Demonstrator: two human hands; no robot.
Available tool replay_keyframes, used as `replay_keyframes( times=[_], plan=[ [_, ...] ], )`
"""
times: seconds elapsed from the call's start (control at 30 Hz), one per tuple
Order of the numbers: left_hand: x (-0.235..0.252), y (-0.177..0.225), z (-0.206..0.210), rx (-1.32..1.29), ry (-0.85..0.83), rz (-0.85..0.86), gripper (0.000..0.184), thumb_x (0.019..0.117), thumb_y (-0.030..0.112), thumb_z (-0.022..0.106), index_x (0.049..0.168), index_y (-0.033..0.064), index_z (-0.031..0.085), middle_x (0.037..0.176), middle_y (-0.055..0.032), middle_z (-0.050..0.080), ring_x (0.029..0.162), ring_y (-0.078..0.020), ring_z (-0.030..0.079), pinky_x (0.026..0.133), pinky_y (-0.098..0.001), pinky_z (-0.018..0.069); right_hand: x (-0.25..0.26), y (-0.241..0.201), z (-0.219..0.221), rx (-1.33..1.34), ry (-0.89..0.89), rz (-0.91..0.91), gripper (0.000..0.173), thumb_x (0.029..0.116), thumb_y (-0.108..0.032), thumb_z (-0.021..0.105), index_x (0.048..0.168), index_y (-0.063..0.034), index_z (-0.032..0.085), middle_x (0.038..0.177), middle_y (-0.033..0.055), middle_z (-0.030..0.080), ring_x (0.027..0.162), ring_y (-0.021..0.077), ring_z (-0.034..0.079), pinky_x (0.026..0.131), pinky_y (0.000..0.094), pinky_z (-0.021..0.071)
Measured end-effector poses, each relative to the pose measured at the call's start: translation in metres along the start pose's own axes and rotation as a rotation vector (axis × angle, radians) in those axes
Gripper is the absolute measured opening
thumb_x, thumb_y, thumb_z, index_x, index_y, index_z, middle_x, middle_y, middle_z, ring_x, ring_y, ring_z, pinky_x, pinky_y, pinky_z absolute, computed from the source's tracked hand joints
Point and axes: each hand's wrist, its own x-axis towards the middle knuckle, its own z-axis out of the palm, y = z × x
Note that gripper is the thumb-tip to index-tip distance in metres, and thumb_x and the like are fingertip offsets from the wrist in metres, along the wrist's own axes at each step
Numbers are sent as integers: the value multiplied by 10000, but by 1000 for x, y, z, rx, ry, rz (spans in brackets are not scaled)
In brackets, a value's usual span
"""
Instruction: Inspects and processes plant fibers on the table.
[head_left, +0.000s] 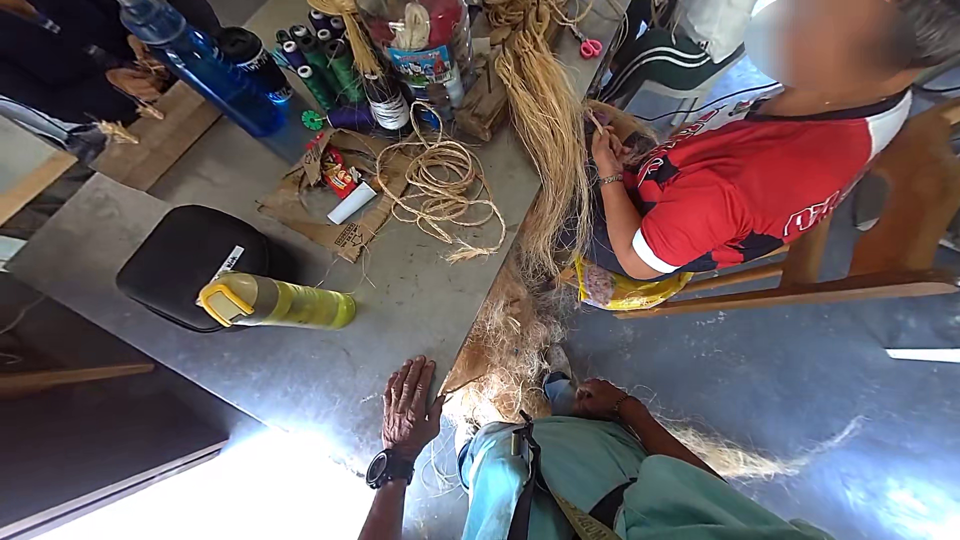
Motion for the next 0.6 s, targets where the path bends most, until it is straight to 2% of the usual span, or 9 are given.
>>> replay_keyframes(
  times=[0.07, 0.3, 0.6],
  plan=[
    [1, 0, -1, -14, -3, 0, 631, 930, 510, 503, 1450, 159, 570, 1516, -111, 535, 1435, -337, 455, 1193, -543, 304, 2, 2, -1, -9, 11, -15, 448, 1008, -366, 632, 1255, 5, 669, 1238, 246, 667, 1194, 382, 623, 1068, 569, 442],
    [1, 1, -1, 9, 16, 5, 638, 926, 518, 478, 1448, 165, 572, 1516, -98, 537, 1432, -316, 458, 1188, -518, 306, -4, -6, -6, -25, 4, 12, 437, 1021, -353, 612, 1264, 8, 660, 1240, 245, 666, 1203, 378, 621, 1064, 563, 442],
    [0, 0, 0, -15, 0, 2, 633, 934, 510, 496, 1458, 162, 566, 1522, -105, 530, 1440, -322, 451, 1199, -534, 296, 6, 7, 0, -34, 26, -24, 403, 1021, -313, 610, 1253, 11, 664, 1236, 251, 664, 1197, 386, 620, 1065, 563, 441]
  ],
)
